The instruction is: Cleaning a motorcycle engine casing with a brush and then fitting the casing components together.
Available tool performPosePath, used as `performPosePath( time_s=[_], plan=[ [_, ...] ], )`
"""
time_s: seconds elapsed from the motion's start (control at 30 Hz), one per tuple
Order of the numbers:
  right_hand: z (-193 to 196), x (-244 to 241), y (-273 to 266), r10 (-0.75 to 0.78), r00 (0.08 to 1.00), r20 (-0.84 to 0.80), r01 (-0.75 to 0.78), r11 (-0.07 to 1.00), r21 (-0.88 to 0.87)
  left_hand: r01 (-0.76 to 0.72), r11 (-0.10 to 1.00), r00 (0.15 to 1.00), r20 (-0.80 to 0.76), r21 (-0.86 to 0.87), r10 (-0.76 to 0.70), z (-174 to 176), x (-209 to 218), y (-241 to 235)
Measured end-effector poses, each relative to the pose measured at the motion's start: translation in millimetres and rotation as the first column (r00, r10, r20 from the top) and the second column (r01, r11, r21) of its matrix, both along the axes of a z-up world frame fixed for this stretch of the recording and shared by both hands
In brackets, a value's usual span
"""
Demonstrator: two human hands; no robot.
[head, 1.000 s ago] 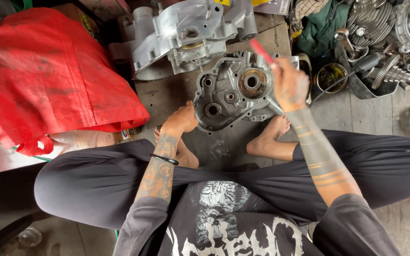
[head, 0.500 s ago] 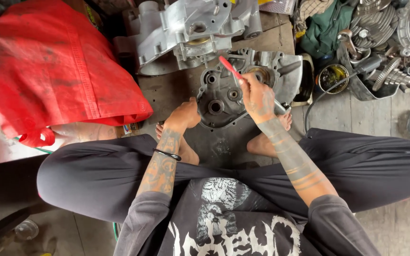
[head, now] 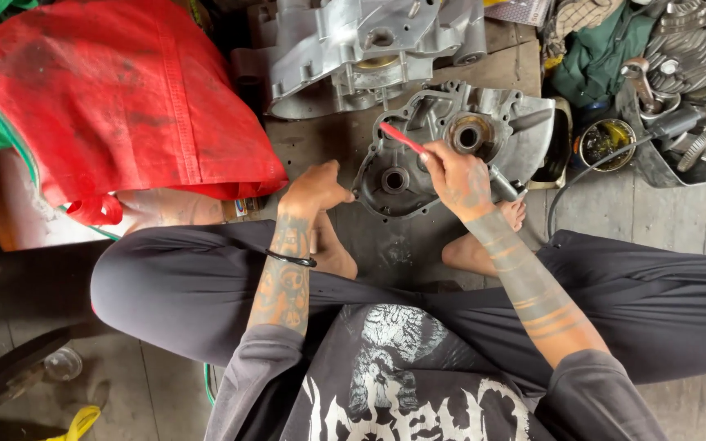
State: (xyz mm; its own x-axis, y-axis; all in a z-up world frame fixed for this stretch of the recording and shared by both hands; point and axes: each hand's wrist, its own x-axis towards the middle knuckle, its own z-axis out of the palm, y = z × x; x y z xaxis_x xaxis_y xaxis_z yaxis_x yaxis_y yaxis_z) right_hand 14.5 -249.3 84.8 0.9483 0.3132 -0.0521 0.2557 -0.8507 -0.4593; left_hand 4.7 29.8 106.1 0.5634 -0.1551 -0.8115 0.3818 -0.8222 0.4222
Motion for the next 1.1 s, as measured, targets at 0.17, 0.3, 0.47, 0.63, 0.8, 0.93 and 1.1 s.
performPosePath(
  time_s=[0.17,0.3,0.47,0.63,0.8,0.93,1.1],
  plan=[
    [31,-16,12,0.123,0.980,-0.158,-0.100,0.984,0.148,-0.012,0.995,0.994,0.113,0.095,0.001,-42,-4,20],
    [17,-10,9,0.065,0.998,-0.017,-0.065,0.998,0.018,-0.100,0.986,0.988,0.131,0.133,0.082,-39,-5,17],
    [8,-6,-1,0.056,0.992,-0.110,-0.057,0.998,-0.006,-0.115,0.987,0.984,0.147,0.116,0.098,-36,-6,10],
    [48,-21,14,0.234,0.929,-0.287,-0.203,0.970,0.135,-0.067,0.995,0.986,0.158,0.076,0.054,-13,-6,10],
    [32,-11,4,0.233,0.929,-0.289,-0.215,0.972,0.090,-0.031,0.996,0.981,0.193,0.085,0.014,-28,-8,2],
    [36,-8,-1,0.259,0.913,-0.315,-0.281,0.959,-0.025,0.003,1.000,0.991,0.131,0.019,-0.005,-2,-7,-9],
    [73,2,-33,0.175,0.845,-0.506,-0.302,0.936,-0.180,0.048,0.999,0.997,0.057,0.015,-0.048,8,-8,-28]
  ],
)
